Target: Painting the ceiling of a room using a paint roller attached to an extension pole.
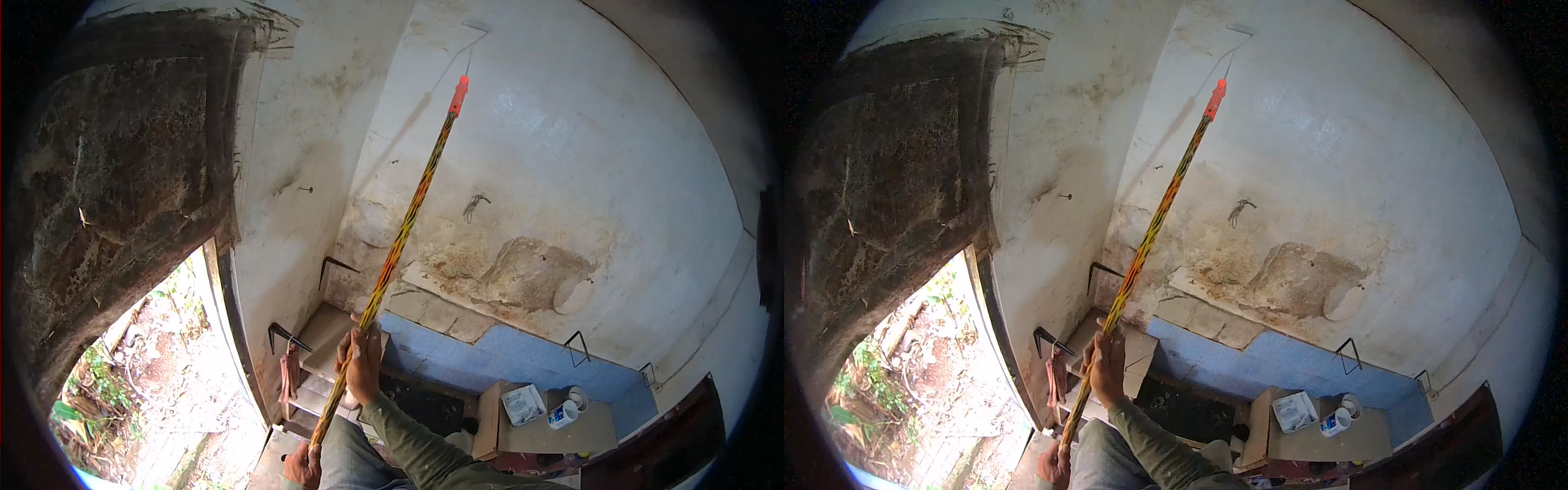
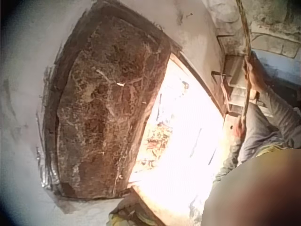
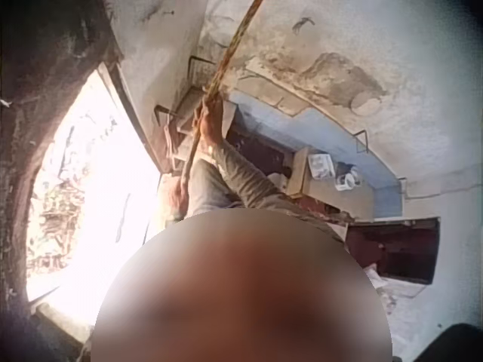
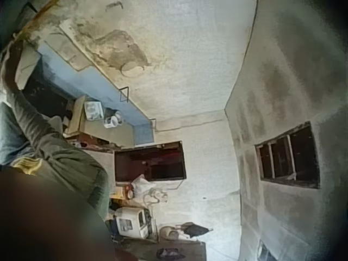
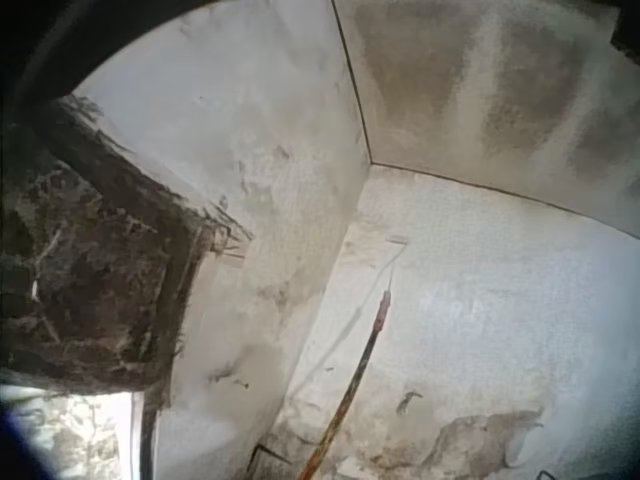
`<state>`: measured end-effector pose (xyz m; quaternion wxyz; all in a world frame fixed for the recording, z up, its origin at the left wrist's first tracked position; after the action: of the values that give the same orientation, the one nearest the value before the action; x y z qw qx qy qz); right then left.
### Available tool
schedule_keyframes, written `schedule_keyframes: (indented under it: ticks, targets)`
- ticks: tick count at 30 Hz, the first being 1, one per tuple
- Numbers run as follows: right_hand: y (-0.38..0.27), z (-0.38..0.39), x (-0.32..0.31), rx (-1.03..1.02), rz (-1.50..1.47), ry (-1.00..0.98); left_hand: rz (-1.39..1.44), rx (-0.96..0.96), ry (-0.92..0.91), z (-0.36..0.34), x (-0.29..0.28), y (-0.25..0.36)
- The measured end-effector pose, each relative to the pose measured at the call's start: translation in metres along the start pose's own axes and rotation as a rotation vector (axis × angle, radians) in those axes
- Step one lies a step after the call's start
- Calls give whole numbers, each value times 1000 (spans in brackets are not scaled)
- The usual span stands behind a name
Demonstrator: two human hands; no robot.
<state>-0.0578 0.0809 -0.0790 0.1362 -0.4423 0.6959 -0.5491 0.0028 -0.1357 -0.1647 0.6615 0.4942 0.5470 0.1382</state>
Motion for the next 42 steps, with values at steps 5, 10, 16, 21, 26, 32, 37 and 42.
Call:
schedule_keyframes:
  ticks: [5, 10, 16, 21, 26, 32, 37, 42]
  targets:
    - [-10, -31, 24, -2, -4, -28, 260, -61, -63, -32, 27, -54]
    - [-32, -71, 34, -85, -14, -29, 417, 49, 23, -67, 8, -19]
    - [-73, -115, 45, -165, -34, -51, 382, 171, 67, -99, -15, 28]
    - [-112, -150, 53, -246, 25, -66, 216, 586, 375, -118, -37, 74]
    - [-153, -179, 70, -302, 82, -43, 283, 358, 129, -146, -54, 97]
    - [-184, -235, 72, -379, 104, -56, 244, 710, 293, -181, -71, 137]
    - [-205, -251, 88, -390, 140, -98, 408, 402, 173, -217, -75, 137]
    - [-220, -265, 94, -383, 162, -98, 422, 409, 170, -226, -88, 156]
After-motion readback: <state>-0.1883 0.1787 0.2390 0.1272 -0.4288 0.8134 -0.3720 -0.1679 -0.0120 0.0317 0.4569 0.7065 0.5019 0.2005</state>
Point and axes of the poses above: each hand's wrist, its own z-axis away from the middle knuckle, its own x-axis out of the palm, y = z × x, the point moved 3 cm from there along -z, towards the middle knuckle, and after that the axes turned 2 degrees about -x, right-handed, at the moved point
